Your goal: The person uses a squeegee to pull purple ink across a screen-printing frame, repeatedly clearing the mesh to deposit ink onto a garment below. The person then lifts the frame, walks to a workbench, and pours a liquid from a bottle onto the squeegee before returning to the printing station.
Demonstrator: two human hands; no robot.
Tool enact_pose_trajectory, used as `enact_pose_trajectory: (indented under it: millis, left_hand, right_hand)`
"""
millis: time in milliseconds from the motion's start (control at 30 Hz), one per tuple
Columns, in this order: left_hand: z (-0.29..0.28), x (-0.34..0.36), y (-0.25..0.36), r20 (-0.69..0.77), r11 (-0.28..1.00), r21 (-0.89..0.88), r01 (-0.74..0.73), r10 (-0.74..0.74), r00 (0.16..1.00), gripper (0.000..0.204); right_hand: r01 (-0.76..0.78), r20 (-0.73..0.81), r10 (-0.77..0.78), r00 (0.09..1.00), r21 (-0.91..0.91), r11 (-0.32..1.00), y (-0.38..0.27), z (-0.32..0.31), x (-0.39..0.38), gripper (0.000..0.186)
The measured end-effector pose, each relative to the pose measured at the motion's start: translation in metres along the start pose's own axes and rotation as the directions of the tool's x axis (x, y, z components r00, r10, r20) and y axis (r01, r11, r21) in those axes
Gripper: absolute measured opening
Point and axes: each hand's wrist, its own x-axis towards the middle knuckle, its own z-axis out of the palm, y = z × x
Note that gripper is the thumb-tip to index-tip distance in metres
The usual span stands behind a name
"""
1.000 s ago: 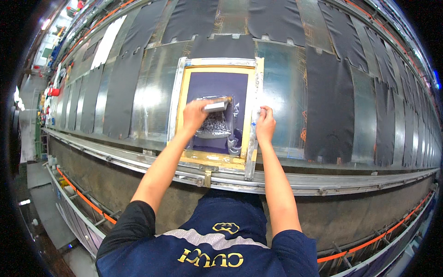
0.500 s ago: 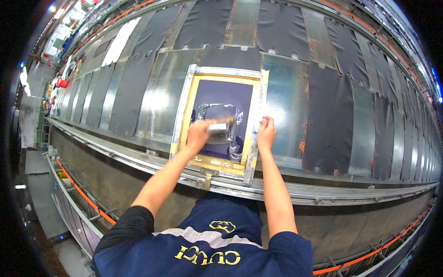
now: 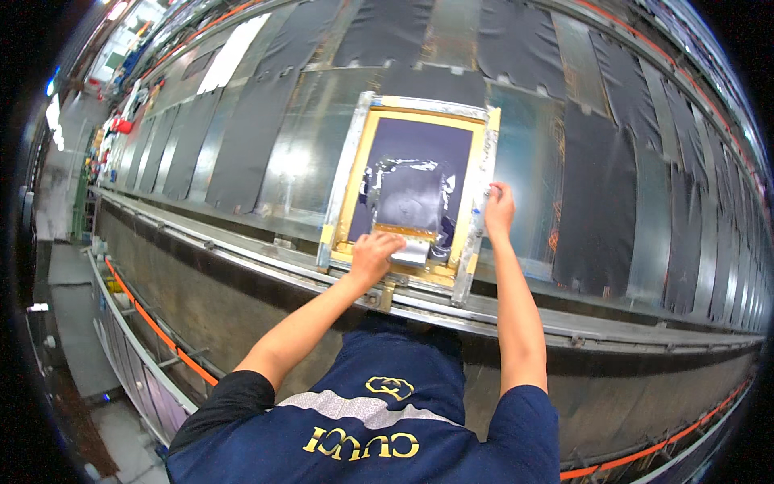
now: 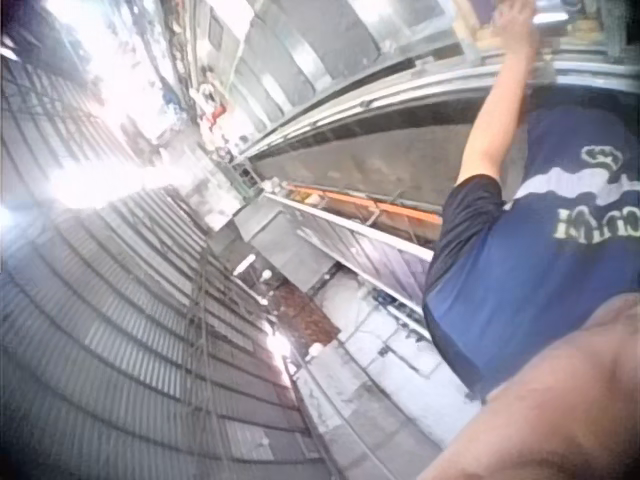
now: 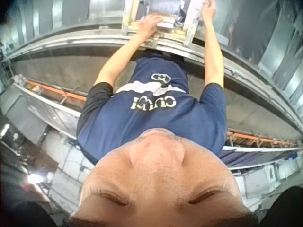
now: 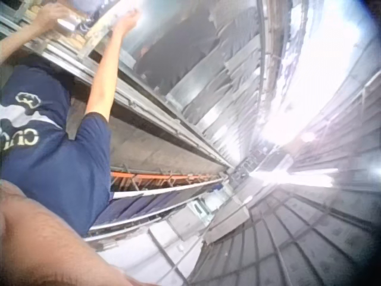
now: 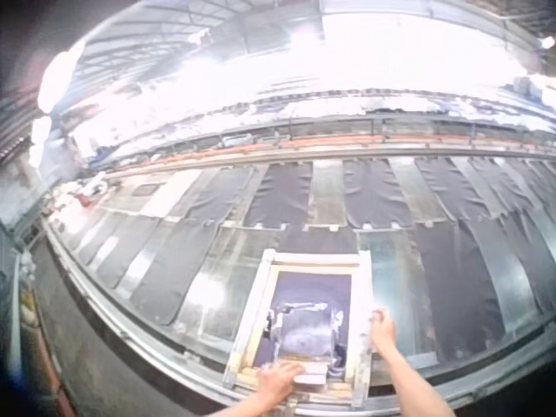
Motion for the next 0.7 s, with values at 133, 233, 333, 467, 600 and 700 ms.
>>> enact_pose_trajectory:
  millis: [133, 233, 333, 467, 600, 700]
  left_hand:
    - [-0.023, -0.016, -0.015, -0.12, 0.994, -0.113, 0.004, -0.017, 0.993, 0.038]
    - [-0.059, -0.026, -0.035, -0.09, 0.994, -0.091, 0.068, -0.076, 0.993, 0.038]
    - [-0.095, -0.045, -0.107, -0.101, 0.993, -0.059, 0.1, -0.106, 0.989, 0.034]
    - [-0.162, -0.086, -0.243, -0.054, 0.985, -0.035, 0.167, -0.169, 0.984, 0.025]
    - [-0.217, -0.116, -0.374, -0.019, 0.985, -0.025, 0.173, -0.173, 0.985, 0.031]
    - [-0.258, -0.136, -0.44, 0.001, 0.98, 0.015, 0.196, -0.196, 0.981, 0.044]
  right_hand:
    - [0.019, -0.064, -0.02, 0.998, -0.011, 1.0, -0.053, 0.005, 0.004, 0.02]
    - [0.063, -0.08, -0.065, 0.995, -0.022, 0.998, -0.116, 0.034, -0.014, 0.02]
    - [0.099, -0.085, -0.097, 0.992, 0.025, 0.995, -0.163, 0.11, -0.047, 0.02]
    - [0.092, -0.076, -0.082, 0.994, 0.141, 0.986, -0.234, 0.248, -0.107, 0.021]
    - [0.166, -0.134, -0.141, 0.981, 0.193, 0.967, -0.274, 0.378, -0.152, 0.02]
    - [0.037, -0.062, -0.024, 0.998, 0.211, 0.977, -0.317, 0.447, -0.18, 0.018]
